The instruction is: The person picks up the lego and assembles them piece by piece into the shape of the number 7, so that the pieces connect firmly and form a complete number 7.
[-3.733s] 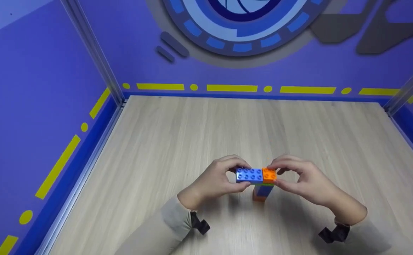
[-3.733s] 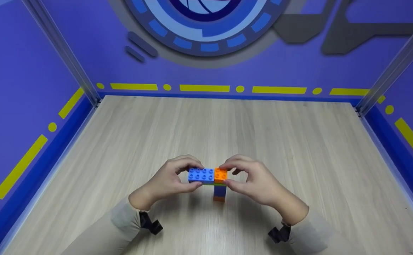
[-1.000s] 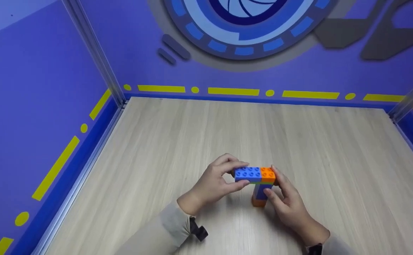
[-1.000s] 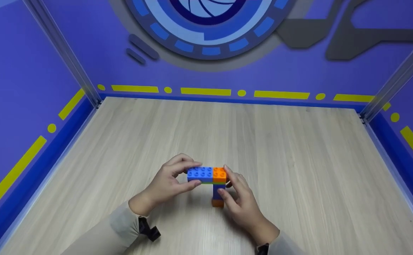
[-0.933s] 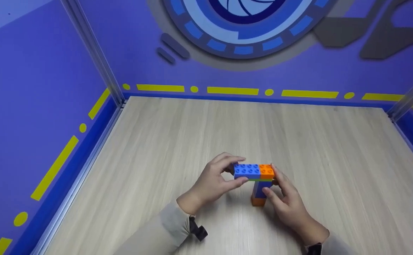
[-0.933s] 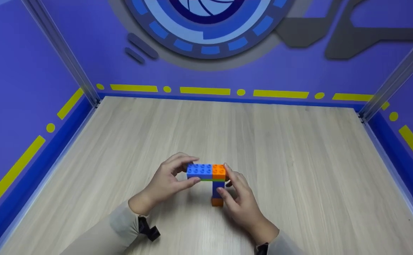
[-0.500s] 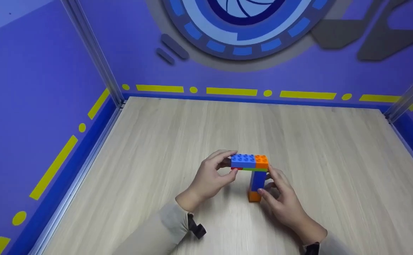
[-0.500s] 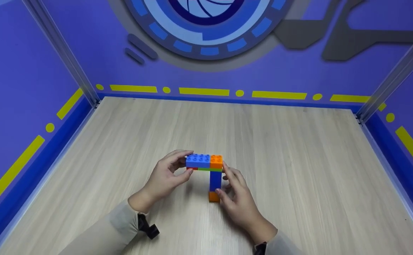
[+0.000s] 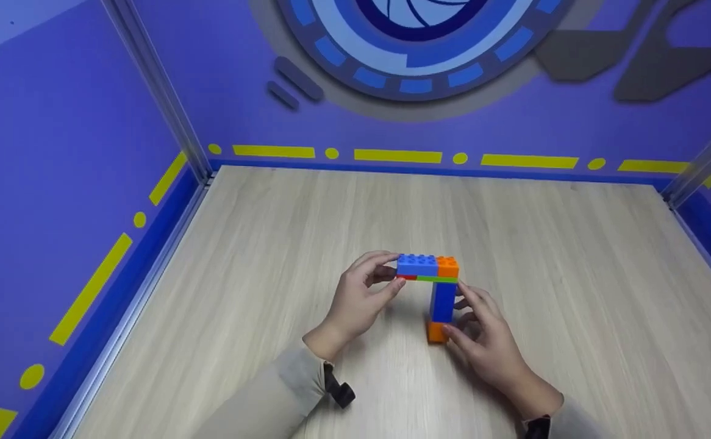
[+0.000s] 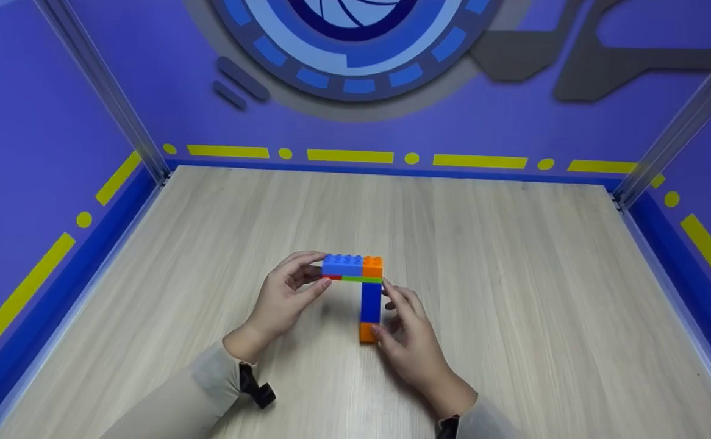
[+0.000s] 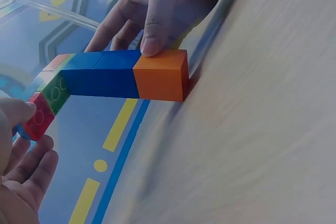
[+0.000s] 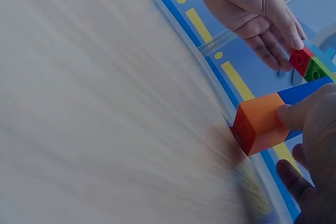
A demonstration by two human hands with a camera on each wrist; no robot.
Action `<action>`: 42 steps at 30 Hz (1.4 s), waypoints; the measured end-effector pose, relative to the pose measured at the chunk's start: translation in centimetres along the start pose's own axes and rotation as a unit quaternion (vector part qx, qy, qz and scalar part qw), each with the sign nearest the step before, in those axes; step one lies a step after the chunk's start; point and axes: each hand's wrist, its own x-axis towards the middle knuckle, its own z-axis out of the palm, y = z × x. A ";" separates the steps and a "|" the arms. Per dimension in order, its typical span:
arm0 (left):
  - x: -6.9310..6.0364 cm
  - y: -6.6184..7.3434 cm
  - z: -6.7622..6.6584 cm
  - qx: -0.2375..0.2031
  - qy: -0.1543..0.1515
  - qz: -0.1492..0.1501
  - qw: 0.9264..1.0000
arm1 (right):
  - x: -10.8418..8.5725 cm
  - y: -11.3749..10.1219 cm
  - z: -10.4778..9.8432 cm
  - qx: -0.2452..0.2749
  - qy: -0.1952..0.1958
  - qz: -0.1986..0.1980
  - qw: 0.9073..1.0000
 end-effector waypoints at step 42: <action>5.3 -4.1 -0.3 0.083 0.012 -0.086 0.993 | 4.6 0.5 -2.4 0.026 -0.153 0.118 0.981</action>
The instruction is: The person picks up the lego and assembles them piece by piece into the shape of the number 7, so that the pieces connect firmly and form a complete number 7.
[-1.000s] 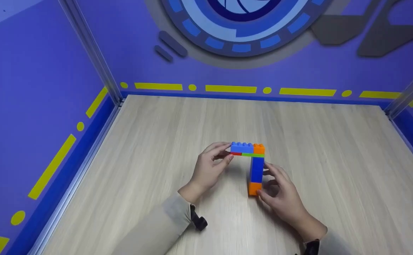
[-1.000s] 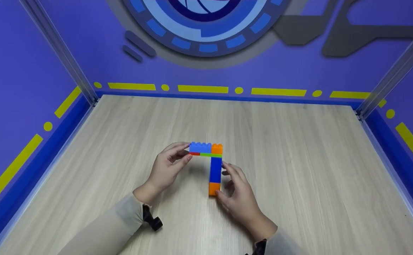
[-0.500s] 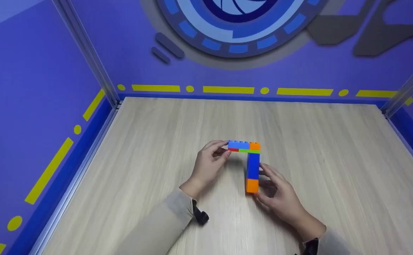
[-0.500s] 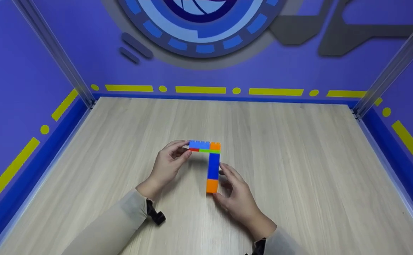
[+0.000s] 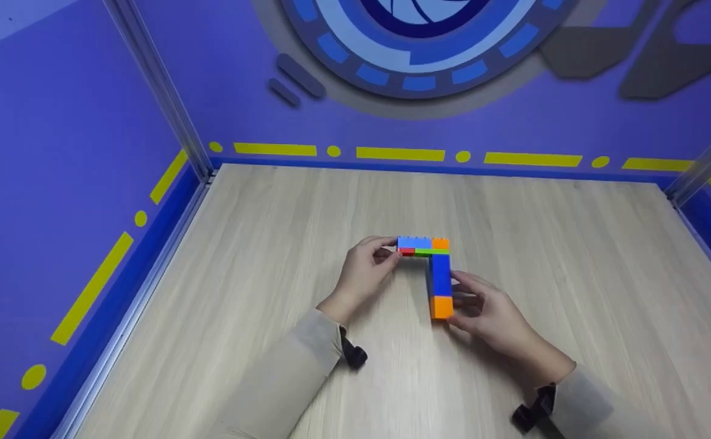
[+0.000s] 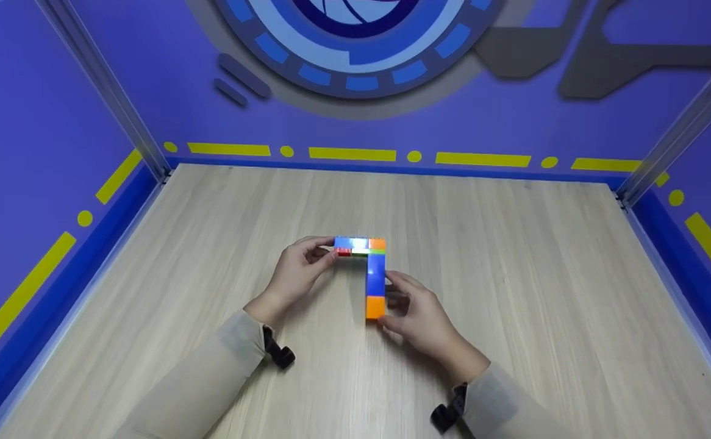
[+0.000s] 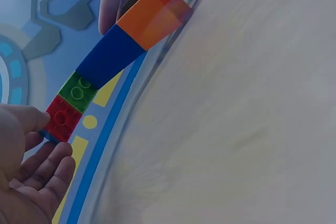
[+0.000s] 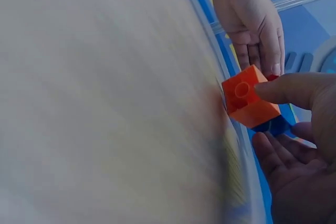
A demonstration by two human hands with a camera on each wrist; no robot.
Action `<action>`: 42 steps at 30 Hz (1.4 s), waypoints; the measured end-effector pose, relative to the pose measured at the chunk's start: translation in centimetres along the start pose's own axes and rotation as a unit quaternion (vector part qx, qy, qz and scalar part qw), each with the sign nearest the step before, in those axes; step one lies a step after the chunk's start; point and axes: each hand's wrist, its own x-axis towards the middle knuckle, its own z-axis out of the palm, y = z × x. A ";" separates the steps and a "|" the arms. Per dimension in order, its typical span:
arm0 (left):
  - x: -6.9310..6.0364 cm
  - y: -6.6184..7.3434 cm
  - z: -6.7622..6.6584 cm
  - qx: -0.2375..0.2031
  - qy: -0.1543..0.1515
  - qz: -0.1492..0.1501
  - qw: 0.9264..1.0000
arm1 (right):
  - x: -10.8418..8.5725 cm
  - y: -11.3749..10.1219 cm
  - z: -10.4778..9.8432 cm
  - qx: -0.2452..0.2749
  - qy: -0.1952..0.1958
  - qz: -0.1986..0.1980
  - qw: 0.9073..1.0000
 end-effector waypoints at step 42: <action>-0.2 0.3 -5.0 0.285 -0.018 -0.011 0.958 | 1.0 0.3 -5.6 -0.082 -0.017 0.018 0.996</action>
